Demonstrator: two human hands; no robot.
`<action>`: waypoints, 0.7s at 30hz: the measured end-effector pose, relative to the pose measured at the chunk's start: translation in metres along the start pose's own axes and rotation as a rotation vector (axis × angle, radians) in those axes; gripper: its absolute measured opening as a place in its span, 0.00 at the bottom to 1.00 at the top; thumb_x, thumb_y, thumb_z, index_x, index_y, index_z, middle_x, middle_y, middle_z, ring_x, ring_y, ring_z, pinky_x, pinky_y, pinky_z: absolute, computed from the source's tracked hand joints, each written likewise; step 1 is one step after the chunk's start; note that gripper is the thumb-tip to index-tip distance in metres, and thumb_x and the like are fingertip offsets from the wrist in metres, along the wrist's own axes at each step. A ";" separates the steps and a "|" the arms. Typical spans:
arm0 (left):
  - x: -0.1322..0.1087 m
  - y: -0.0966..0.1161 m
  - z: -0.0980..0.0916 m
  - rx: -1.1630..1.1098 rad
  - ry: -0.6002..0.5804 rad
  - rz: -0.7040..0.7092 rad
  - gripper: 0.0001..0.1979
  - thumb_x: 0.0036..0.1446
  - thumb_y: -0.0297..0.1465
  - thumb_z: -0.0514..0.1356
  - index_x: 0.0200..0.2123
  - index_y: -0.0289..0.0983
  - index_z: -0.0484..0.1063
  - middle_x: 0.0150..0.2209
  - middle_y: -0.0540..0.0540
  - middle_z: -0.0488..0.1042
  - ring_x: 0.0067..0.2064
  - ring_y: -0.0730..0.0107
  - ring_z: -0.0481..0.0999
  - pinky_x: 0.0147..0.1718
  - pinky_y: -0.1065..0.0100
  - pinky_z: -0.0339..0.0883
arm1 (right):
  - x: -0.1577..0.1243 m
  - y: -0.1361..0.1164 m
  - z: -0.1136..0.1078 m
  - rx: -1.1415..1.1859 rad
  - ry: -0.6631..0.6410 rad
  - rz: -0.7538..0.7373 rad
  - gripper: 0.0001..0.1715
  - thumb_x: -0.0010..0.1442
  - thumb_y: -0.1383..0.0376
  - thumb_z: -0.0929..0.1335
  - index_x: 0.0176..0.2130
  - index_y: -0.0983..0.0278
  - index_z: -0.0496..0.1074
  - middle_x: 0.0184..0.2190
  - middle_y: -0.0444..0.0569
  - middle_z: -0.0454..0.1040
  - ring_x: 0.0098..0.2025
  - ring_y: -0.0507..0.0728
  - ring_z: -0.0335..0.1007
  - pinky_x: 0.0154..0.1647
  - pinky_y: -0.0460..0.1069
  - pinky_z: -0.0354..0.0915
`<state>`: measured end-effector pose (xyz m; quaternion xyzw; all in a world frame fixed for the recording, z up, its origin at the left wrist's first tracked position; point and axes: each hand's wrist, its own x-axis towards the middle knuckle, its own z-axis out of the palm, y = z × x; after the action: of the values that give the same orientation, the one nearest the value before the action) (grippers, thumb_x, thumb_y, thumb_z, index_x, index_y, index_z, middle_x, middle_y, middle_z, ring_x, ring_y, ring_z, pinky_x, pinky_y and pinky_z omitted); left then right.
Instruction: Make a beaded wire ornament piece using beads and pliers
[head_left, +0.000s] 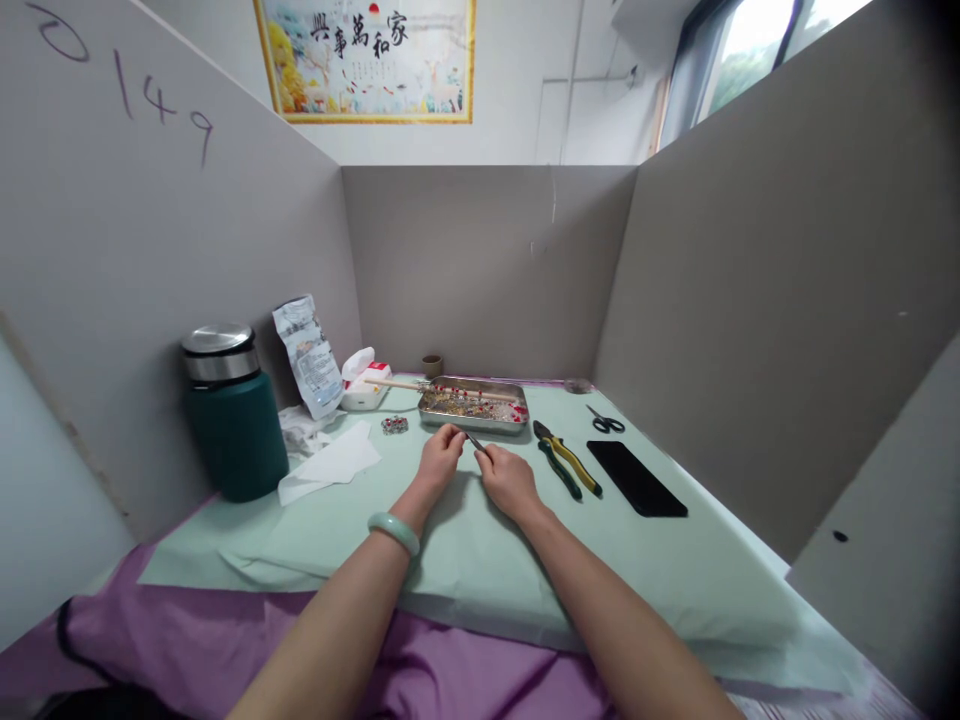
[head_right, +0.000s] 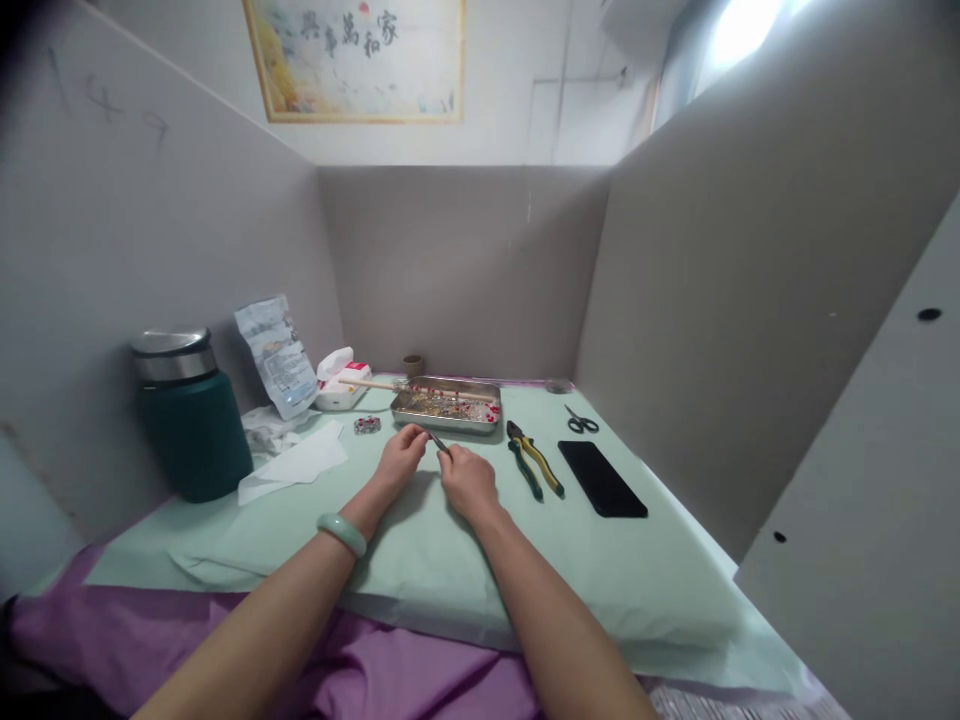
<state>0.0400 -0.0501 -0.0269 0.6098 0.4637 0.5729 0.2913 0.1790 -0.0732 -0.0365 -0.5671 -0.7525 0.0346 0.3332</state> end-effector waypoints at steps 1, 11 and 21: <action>0.000 0.001 0.000 0.040 0.021 0.018 0.09 0.50 0.36 0.55 0.23 0.37 0.64 0.19 0.55 0.62 0.23 0.75 0.61 0.24 0.72 0.55 | 0.000 -0.001 0.001 -0.046 0.010 0.007 0.17 0.66 0.59 0.59 0.35 0.63 0.72 0.33 0.50 0.77 0.34 0.55 0.70 0.31 0.47 0.51; -0.005 0.003 0.000 -0.142 -0.105 -0.162 0.13 0.51 0.41 0.55 0.30 0.36 0.68 0.15 0.58 0.56 0.17 0.79 0.52 0.17 0.73 0.46 | 0.002 0.009 0.002 0.046 0.007 -0.008 0.17 0.66 0.59 0.59 0.33 0.62 0.72 0.33 0.47 0.76 0.35 0.54 0.69 0.32 0.46 0.51; -0.006 0.007 -0.003 -0.321 -0.178 -0.281 0.14 0.49 0.41 0.57 0.32 0.36 0.69 0.18 0.57 0.54 0.17 0.81 0.48 0.16 0.75 0.39 | 0.002 0.009 0.003 0.093 0.043 -0.029 0.17 0.65 0.59 0.59 0.31 0.63 0.70 0.30 0.47 0.75 0.33 0.54 0.68 0.31 0.46 0.51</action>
<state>0.0394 -0.0592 -0.0230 0.5334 0.4195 0.5369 0.5012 0.1849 -0.0668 -0.0418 -0.5406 -0.7509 0.0525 0.3756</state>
